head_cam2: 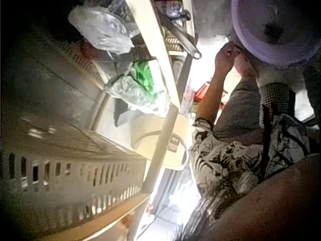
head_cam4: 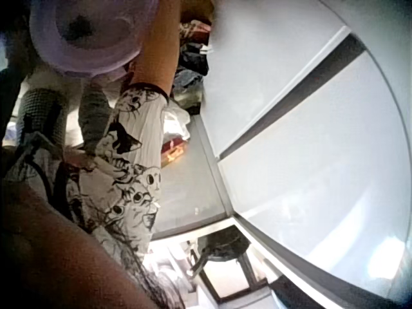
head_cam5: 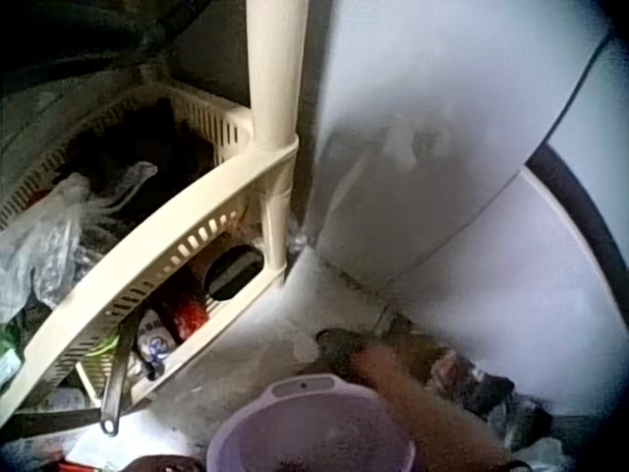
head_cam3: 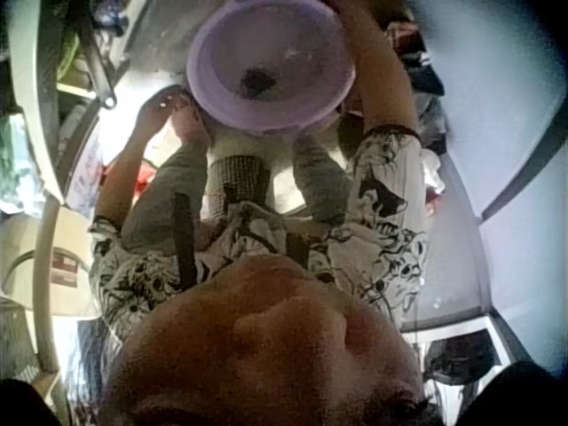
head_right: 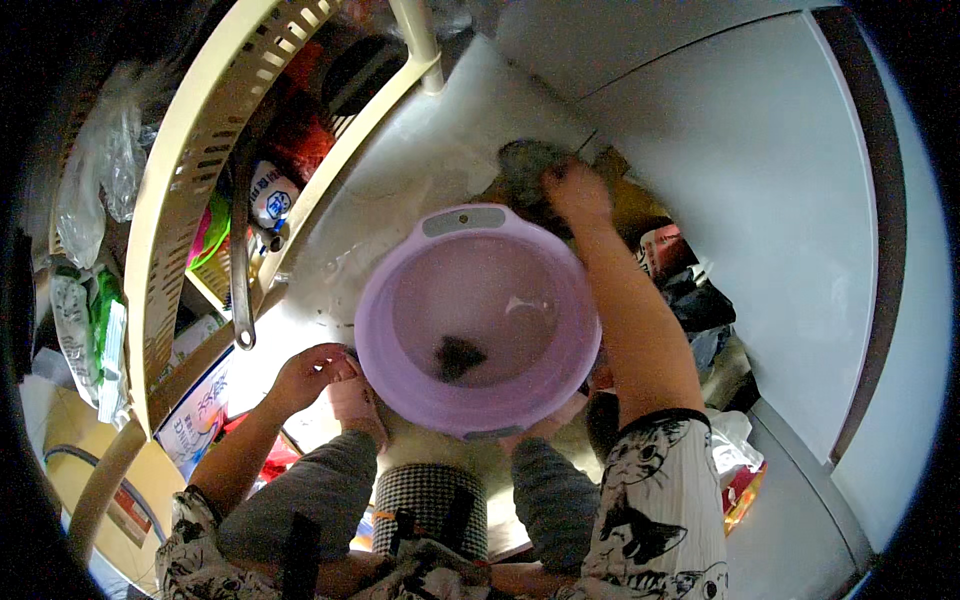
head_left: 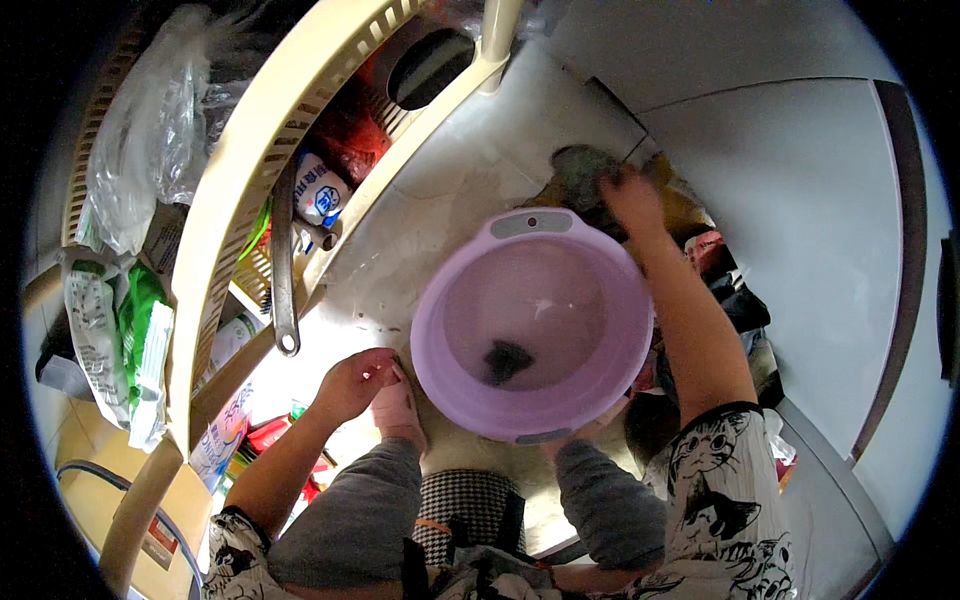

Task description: The person wipes a floor surface and the area under a shelf by hand with a cloth. They repeatedly rinse the cloth in a basin of water and continue wiping different sections of the tiled floor.

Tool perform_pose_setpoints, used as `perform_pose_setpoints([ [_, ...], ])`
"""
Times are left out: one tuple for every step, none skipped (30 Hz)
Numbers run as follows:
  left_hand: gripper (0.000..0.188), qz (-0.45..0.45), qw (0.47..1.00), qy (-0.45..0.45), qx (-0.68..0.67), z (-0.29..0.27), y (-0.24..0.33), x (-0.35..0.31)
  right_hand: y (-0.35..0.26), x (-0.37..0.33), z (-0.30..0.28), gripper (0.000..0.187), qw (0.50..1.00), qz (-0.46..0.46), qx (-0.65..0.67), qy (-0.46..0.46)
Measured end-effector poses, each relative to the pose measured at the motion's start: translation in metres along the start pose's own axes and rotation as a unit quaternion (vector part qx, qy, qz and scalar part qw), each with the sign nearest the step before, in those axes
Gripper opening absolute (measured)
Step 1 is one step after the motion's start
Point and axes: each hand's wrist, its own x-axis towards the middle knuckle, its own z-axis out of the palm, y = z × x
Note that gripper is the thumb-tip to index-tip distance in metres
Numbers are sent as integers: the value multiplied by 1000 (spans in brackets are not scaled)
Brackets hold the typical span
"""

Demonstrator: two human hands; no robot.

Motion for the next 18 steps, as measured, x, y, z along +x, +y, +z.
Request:
perform_pose_setpoints([
  [27,8,1000,9,9,0,-1,-1,17,3,-7,46,998,19,36,58],
  [27,3,1000,11,10,-2,-6,-4,26,5,-10,51,990,36,75,110],
  [26,15,1000,15,18,-5,-13,-6,31,8,-10,51,991,34,79,106],
  [25,32,999,17,25,-7,-16,-6,36,11,-14,54,986,55,99,123],
  [25,29,999,18,26,-6,-18,-7,38,15,-16,56,980,76,120,140],
  [25,22,1000,11,14,-6,-20,-10,41,26,-6,58,978,108,164,75],
  [25,15,1000,7,4,-6,-20,-11,35,36,3,58,977,106,169,75],
  [26,2,1000,6,-6,-2,-20,-9,23,41,14,59,992,37,100,70],
  [26,2,1000,8,-2,0,-17,-5,11,49,22,60,997,-32,30,65],
  [26,27,999,18,-4,1,-14,-3,-5,57,26,61,993,-57,69,71],
  [26,52,998,26,-6,1,-10,-1,-24,64,26,63,988,-79,109,78],
  [27,32,999,2,12,-3,7,4,-40,73,18,66,986,-126,85,62],
  [27,30,999,3,19,-7,18,9,-58,81,15,70,981,-175,64,46],
  [27,52,995,21,79,-10,30,16,-67,84,22,70,982,-169,68,48],
  [28,75,987,38,139,-13,38,25,-74,86,29,66,969,-217,28,117],
  [27,113,984,56,125,-18,37,34,-81,88,36,63,946,-269,-8,182],
  [28,130,982,88,106,-22,41,44,-83,87,35,63,946,-269,-2,184],
  [29,136,974,101,149,-29,48,51,-81,84,34,55,927,-352,38,122],
])
